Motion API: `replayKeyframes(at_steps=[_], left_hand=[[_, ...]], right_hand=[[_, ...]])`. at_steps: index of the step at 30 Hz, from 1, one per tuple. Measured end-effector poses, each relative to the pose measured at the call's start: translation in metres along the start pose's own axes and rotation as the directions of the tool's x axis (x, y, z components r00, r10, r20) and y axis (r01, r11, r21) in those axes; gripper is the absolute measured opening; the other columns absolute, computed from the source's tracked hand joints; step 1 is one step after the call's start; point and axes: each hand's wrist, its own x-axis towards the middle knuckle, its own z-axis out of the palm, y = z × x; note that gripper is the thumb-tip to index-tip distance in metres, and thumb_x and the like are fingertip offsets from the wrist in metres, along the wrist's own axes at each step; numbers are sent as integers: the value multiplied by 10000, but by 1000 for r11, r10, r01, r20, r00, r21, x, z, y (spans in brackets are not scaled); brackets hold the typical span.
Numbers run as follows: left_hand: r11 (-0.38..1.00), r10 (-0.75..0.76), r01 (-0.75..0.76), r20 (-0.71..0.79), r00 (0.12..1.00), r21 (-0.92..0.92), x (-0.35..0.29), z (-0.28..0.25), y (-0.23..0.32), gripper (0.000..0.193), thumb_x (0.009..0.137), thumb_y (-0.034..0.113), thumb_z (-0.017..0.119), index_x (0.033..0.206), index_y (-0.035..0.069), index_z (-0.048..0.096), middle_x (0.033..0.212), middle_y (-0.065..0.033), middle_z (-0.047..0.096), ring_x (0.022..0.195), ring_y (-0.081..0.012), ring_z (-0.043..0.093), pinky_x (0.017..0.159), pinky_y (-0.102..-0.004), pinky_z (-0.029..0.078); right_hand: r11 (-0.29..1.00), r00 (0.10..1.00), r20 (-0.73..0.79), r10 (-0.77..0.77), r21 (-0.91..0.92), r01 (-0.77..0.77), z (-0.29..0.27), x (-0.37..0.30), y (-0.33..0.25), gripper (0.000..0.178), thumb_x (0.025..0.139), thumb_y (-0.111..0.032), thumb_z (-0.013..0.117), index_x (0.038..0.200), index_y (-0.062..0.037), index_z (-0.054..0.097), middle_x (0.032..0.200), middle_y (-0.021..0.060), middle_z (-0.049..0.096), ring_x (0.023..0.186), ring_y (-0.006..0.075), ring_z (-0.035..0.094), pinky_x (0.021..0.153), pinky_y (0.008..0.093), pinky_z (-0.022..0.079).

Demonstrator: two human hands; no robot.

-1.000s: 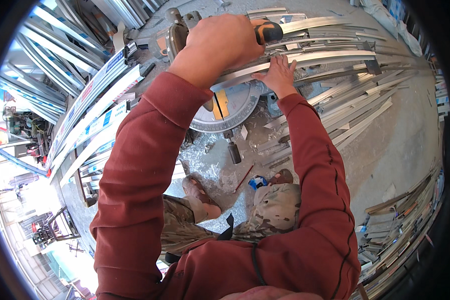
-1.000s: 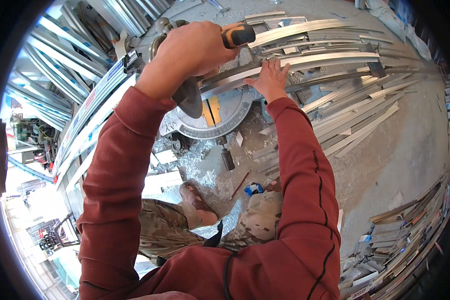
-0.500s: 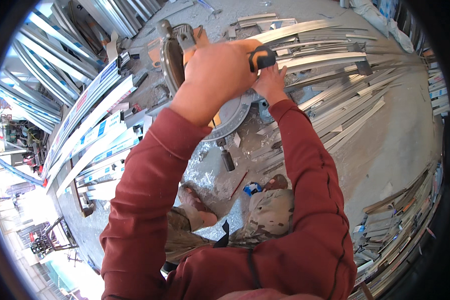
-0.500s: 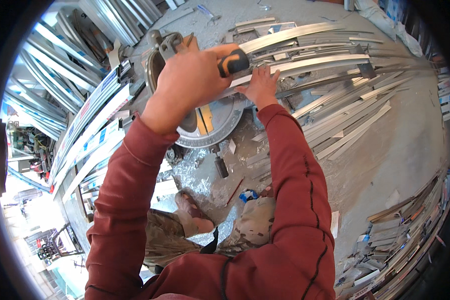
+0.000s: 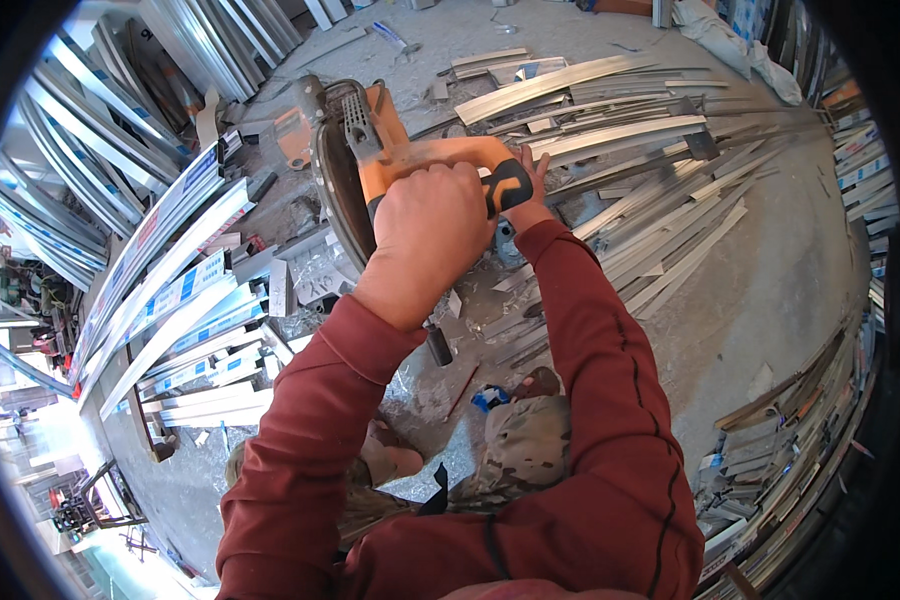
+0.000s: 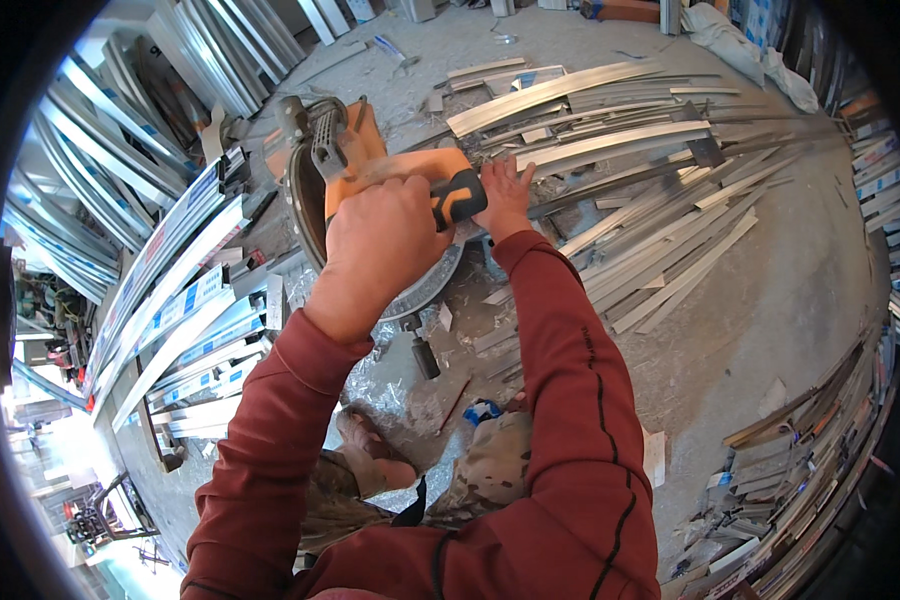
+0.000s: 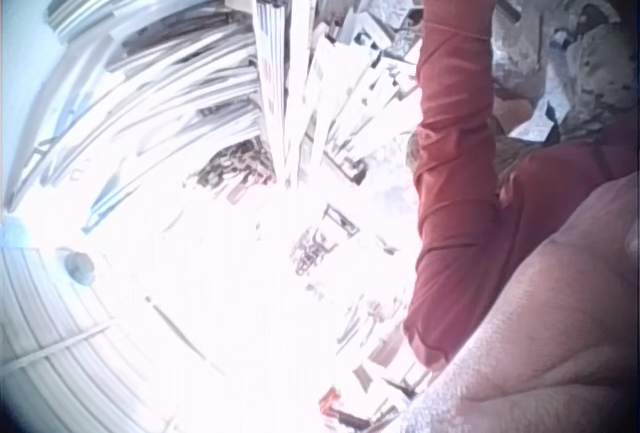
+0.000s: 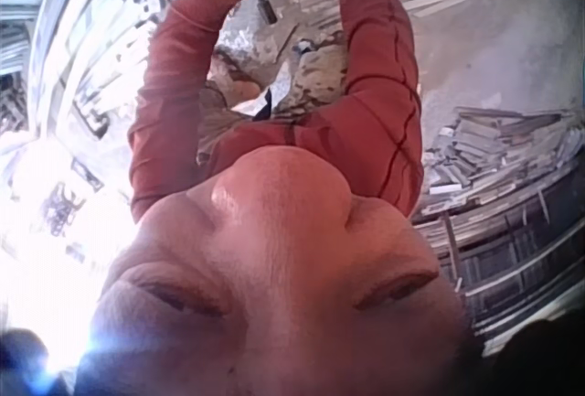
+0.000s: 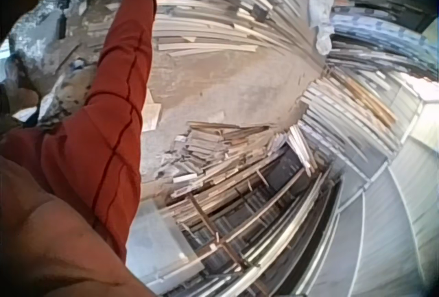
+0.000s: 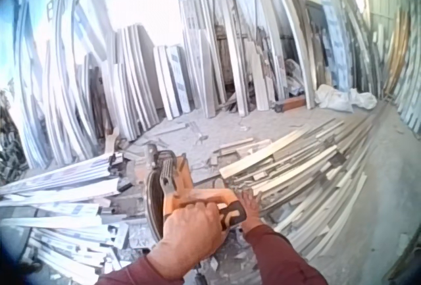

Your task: The person repeatedly positions aluminum extrusion profiles on a miter saw, lowers the blade to cut the profiles, and removes the cut pieces. The person handles multiple profiles one at a time, aligning them before each cut and discarding the offcuts.

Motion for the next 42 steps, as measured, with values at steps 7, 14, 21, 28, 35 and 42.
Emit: replayKeyframes(at_steps=[7, 14, 21, 28, 35, 42], left_hand=[[999, 37, -37, -26, 999, -10, -10, 14, 3, 355, 777, 347, 756, 880, 24, 650, 840, -156, 678, 756, -321, 694, 659, -408, 572], [997, 75, -75, -103, 992, -4, -21, 31, 6, 364, 771, 358, 764, 848, 32, 622, 810, -138, 657, 755, -296, 684, 655, -395, 567], [997, 75, -74, -99, 992, 6, -29, 44, 9, 367, 747, 322, 793, 864, 37, 594, 808, -126, 639, 770, -286, 671, 669, -383, 557], [998, 65, -65, -40, 997, 8, -38, 55, 13, 386, 713, 289, 817, 889, 46, 574, 853, -126, 622, 827, -290, 654, 708, -387, 538], [997, 70, -69, -35, 997, 16, -42, 68, 15, 314, 734, 236, 764, 904, 54, 572, 890, -124, 611, 853, -287, 637, 719, -384, 527], [994, 105, -105, -16, 994, -33, -55, 75, 12, 204, 782, 160, 666, 941, 57, 589, 902, -108, 604, 878, -270, 625, 751, -379, 505]], right_hand=[[996, 993, -114, -27, 77, 36, 16, 3, 8, 653, 752, -457, 713, 1250, -69, 546, 1410, 148, 485, 1433, 376, 284, 1129, 679, 90], [998, 997, -72, 2, 66, 3, -3, -2, -1, 387, 925, -335, 524, 1215, -81, 565, 1386, 135, 508, 1430, 353, 301, 1128, 690, 86], [1000, 997, -74, 12, 9, -12, 4, 4, 1, 340, 953, -266, 473, 1233, -95, 562, 1371, 94, 524, 1405, 336, 343, 1118, 699, 106], [1000, 995, -95, 25, -15, -27, 13, 9, 2, 337, 952, -241, 464, 1253, -124, 561, 1371, 69, 528, 1395, 328, 361, 1109, 709, 114], [999, 986, -166, 21, -37, -27, 19, 11, 7, 370, 907, -316, 553, 1229, -136, 569, 1351, 54, 543, 1372, 314, 389, 1088, 715, 145], [999, 990, -139, 18, -48, -25, 13, 6, -1, 678, 714, -564, 741, 1228, -152, 579, 1355, 40, 544, 1375, 296, 385, 1070, 718, 176]])
